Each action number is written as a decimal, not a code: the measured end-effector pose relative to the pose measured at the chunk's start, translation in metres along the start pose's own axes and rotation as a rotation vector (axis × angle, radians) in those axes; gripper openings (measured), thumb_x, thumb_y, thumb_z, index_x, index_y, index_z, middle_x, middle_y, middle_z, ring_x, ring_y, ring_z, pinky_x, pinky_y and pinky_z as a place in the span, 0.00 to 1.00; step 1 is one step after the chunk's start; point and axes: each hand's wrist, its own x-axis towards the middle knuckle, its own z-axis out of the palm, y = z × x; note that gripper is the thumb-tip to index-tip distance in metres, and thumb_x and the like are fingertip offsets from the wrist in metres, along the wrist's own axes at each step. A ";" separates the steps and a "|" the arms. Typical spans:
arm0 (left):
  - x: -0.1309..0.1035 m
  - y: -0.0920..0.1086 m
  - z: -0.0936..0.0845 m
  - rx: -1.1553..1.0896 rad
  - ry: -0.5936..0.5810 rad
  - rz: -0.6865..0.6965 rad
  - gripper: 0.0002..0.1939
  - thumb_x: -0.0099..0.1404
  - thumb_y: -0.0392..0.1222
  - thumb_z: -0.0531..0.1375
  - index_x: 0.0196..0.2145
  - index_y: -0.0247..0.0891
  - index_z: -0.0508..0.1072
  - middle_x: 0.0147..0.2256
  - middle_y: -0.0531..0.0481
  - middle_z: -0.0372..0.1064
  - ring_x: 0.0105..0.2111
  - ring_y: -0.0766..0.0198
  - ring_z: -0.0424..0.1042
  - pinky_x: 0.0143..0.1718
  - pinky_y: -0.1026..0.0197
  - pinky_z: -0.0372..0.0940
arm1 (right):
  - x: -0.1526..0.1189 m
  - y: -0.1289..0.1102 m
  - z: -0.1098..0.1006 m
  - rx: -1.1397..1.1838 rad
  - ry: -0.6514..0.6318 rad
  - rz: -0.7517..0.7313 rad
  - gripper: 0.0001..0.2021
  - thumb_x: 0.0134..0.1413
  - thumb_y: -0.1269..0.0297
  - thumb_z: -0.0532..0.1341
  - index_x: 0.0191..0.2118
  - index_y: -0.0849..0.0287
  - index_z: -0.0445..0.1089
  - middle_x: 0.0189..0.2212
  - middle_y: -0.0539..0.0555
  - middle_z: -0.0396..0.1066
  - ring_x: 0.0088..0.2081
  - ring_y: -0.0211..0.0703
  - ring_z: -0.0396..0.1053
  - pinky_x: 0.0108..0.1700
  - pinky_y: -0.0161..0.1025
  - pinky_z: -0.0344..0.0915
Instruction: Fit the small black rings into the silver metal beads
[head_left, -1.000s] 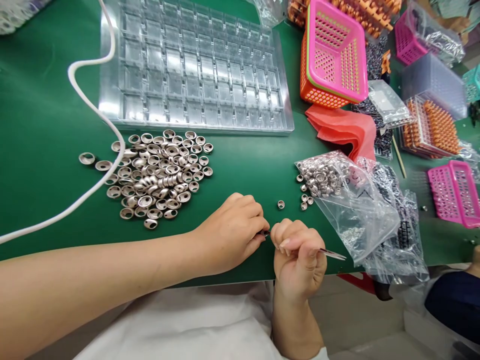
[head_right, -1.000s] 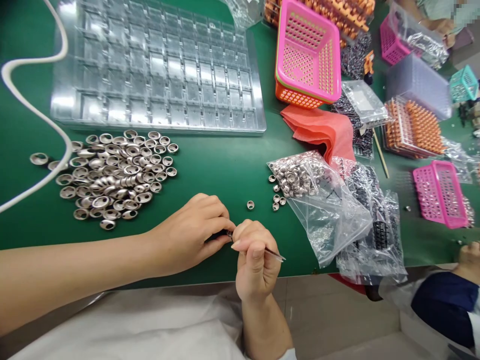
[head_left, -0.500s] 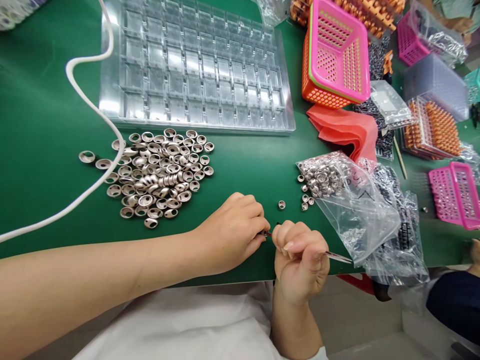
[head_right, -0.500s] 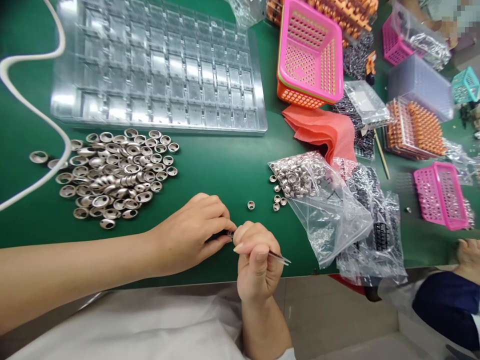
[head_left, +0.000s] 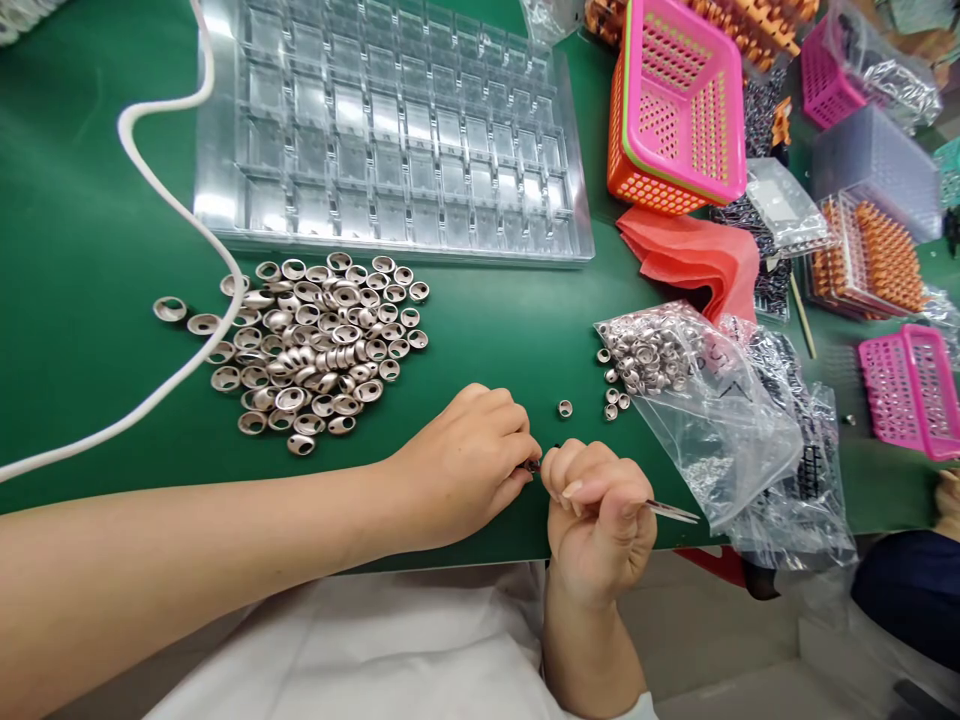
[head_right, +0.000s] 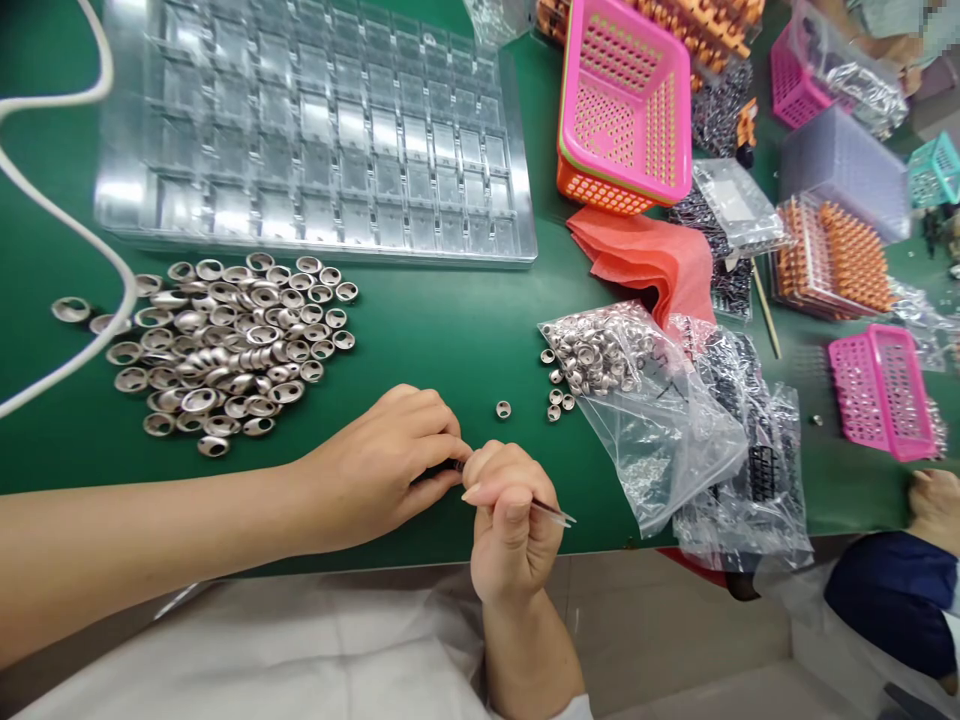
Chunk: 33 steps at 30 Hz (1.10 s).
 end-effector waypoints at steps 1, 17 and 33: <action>0.000 0.000 0.000 0.000 0.004 0.001 0.07 0.70 0.34 0.59 0.36 0.37 0.77 0.33 0.51 0.69 0.36 0.61 0.65 0.40 0.54 0.54 | 0.000 0.000 0.000 0.012 -0.002 0.001 0.18 0.72 0.57 0.53 0.31 0.56 0.71 0.22 0.46 0.53 0.23 0.36 0.57 0.26 0.37 0.54; -0.001 -0.002 0.001 0.004 -0.015 -0.010 0.04 0.68 0.35 0.62 0.38 0.38 0.77 0.34 0.51 0.70 0.37 0.60 0.66 0.41 0.54 0.54 | 0.000 0.002 -0.001 -0.010 0.050 -0.053 0.18 0.72 0.56 0.53 0.30 0.55 0.69 0.22 0.45 0.51 0.22 0.36 0.55 0.25 0.36 0.53; 0.000 0.000 0.000 -0.006 -0.020 -0.017 0.06 0.70 0.35 0.60 0.37 0.38 0.77 0.34 0.50 0.70 0.37 0.61 0.66 0.41 0.54 0.54 | -0.001 0.001 -0.001 -0.032 0.006 -0.015 0.18 0.72 0.56 0.53 0.30 0.55 0.70 0.22 0.46 0.54 0.22 0.36 0.56 0.26 0.37 0.54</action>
